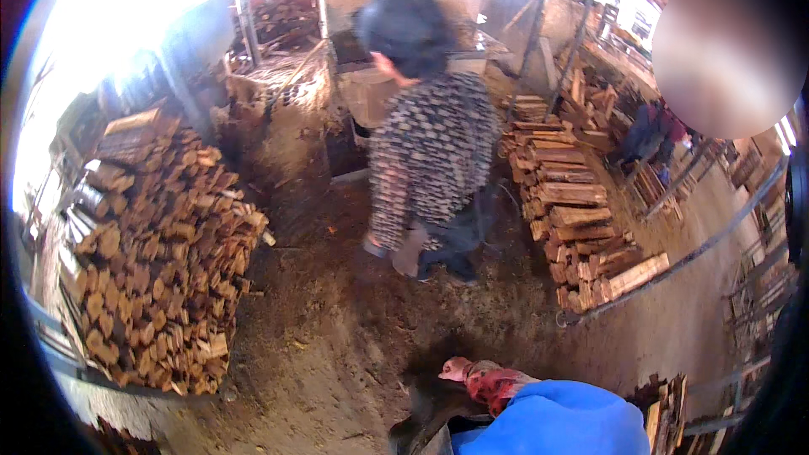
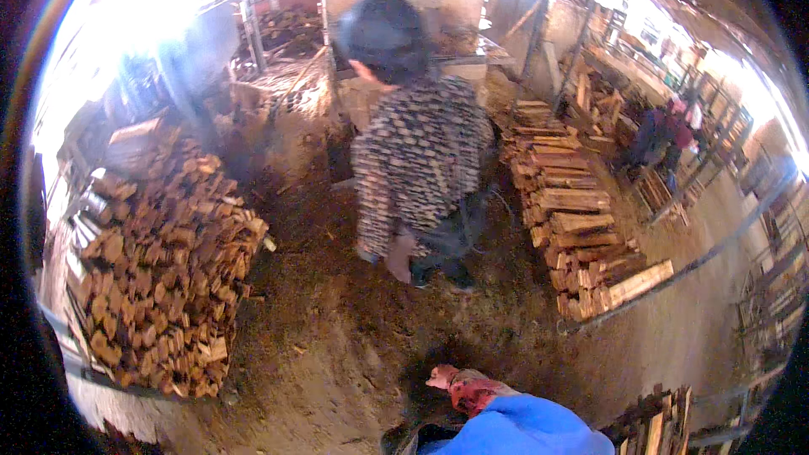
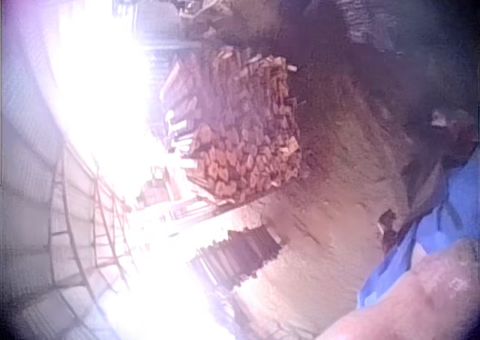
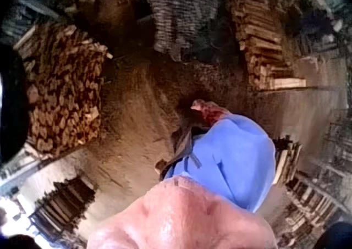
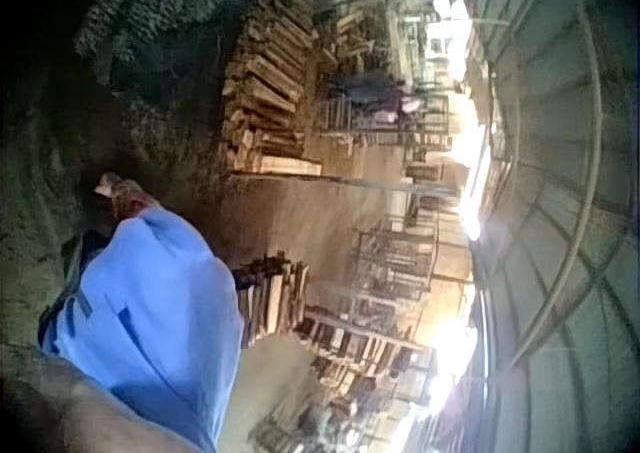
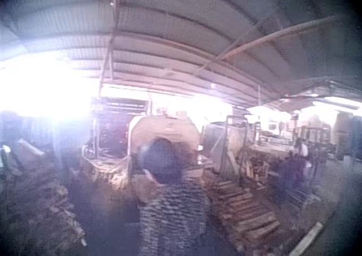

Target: The person picks up processed wooden planks from a conveyor belt and stacks them onto a metal rack. The person handles the wood by hand, moving from the conveyor to the rack repeatedly.

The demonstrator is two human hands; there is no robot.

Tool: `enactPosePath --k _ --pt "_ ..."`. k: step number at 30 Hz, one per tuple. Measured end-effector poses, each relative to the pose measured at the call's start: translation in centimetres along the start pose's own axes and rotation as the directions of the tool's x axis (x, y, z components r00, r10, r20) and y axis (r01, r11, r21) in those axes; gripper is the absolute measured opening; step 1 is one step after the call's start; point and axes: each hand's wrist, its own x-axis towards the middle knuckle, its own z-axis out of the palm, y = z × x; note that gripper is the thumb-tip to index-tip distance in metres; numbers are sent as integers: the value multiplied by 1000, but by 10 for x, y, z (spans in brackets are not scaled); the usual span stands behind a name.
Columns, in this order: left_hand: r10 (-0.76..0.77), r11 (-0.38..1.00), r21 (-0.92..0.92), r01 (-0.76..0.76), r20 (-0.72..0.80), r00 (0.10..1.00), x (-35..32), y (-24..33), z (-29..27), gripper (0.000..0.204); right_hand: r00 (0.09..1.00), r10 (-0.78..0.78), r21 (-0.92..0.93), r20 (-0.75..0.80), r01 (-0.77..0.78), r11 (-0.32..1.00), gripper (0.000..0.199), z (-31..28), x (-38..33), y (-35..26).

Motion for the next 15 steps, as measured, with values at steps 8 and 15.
enactPosePath --k 8,15 --pt "275 387 758 -526 449 850 76 -22 -33 20 988 -3 197 -151 33 980 38 -23 3 -32" --pt "143 637 621 -456 486 862 168 38 -49 15 944 307 333 -122 -252 909 38 -16 -44 -3"
